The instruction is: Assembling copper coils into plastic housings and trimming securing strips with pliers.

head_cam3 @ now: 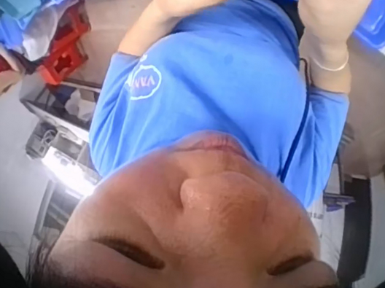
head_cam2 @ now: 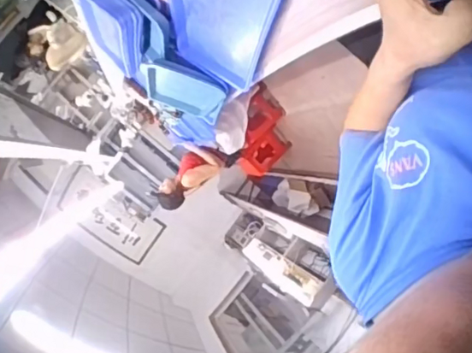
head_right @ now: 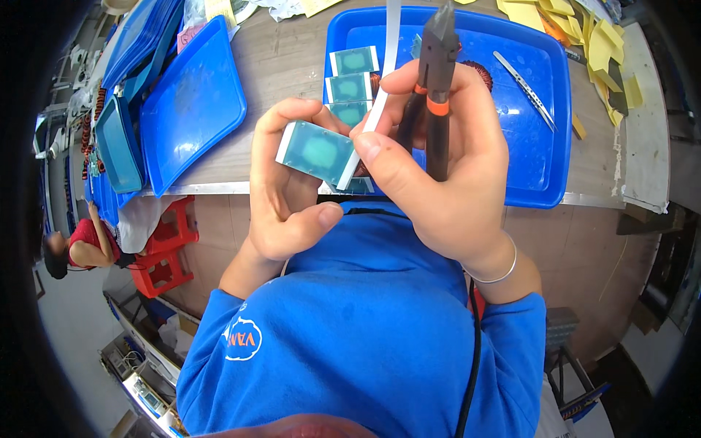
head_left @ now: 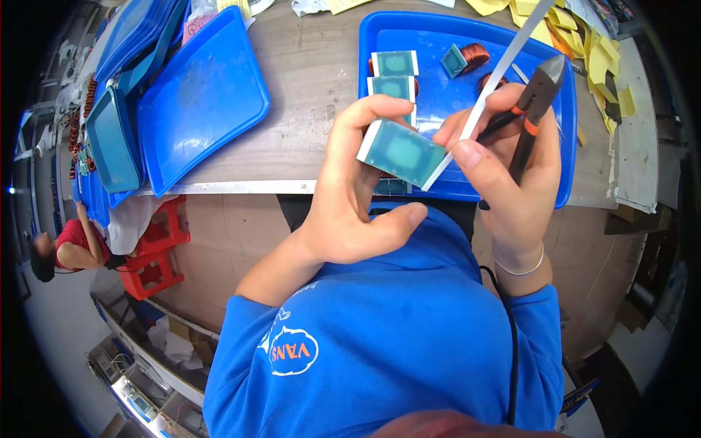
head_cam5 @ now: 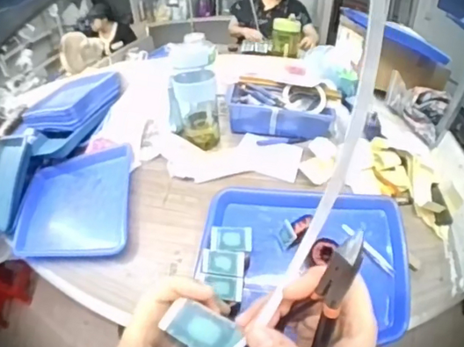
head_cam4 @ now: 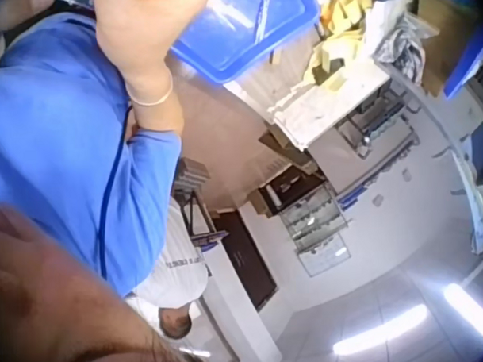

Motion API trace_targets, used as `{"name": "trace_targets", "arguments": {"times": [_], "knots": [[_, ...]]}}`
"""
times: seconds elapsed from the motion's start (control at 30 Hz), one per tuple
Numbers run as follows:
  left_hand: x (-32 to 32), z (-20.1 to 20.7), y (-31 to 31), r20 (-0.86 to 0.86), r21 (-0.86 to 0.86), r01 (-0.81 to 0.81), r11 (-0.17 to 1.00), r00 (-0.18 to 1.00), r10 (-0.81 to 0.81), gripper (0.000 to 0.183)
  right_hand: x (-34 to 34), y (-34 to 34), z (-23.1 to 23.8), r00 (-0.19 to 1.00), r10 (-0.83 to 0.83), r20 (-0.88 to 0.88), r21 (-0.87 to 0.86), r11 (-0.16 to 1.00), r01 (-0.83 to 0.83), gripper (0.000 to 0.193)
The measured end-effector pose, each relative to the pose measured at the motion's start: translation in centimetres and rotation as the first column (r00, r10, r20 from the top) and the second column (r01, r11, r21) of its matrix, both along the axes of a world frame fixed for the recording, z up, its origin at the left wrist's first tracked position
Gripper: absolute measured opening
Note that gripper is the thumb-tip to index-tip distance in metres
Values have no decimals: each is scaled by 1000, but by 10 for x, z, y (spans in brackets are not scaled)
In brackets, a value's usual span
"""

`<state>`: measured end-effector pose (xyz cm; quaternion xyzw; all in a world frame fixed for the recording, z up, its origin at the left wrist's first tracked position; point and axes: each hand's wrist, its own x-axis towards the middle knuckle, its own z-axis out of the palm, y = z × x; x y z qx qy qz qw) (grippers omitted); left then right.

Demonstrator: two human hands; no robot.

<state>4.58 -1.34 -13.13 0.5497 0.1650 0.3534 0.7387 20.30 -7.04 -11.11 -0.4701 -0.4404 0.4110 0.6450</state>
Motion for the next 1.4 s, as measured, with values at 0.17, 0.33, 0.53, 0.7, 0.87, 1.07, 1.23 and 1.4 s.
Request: {"name": "trace_targets", "arguments": {"times": [0.17, 0.33, 0.53, 0.7, 0.87, 1.07, 1.23, 1.4], "knots": [[1, 0, 1, -3, 19, -2, 1000, 1000, 2, 73, -1, -1, -1, 1000, -9, 19, 12, 1000, 9, 36], [1, 1, 1, -4, 18, -7, 1000, 1000, 7, 73, -3, 0, -2, 1000, -11, 19, 57, 998, 10, 37], [1, 0, 1, 13, 9, -8, 1000, 1000, 7, 72, -3, 1, -3, 999, -16, 36, 63, 998, 13, 37], [2, -2, 1, 22, 22, -20, 1000, 1000, 19, 70, -4, 1, -4, 999, -26, 44, 68, 997, 23, 37], [2, -4, -1, 5, 43, -58, 997, 998, 58, 67, -4, 1, -5, 996, -25, 90, 97, 995, 16, 35], [1, -7, 2, 28, 117, -38, 992, 999, 35, 63, -4, 3, -8, 998, -56, 29, 122, 991, 52, 30], [1, -8, 1, 33, 139, -43, 989, 999, 39, 62, -6, 3, -10, 996, -76, 38, 134, 989, 70, 28], [1, -9, 0, 19, 161, -60, 985, 998, 57, 60, -5, 0, -9, 988, -87, 127, 118, 990, 72, 30]]}}
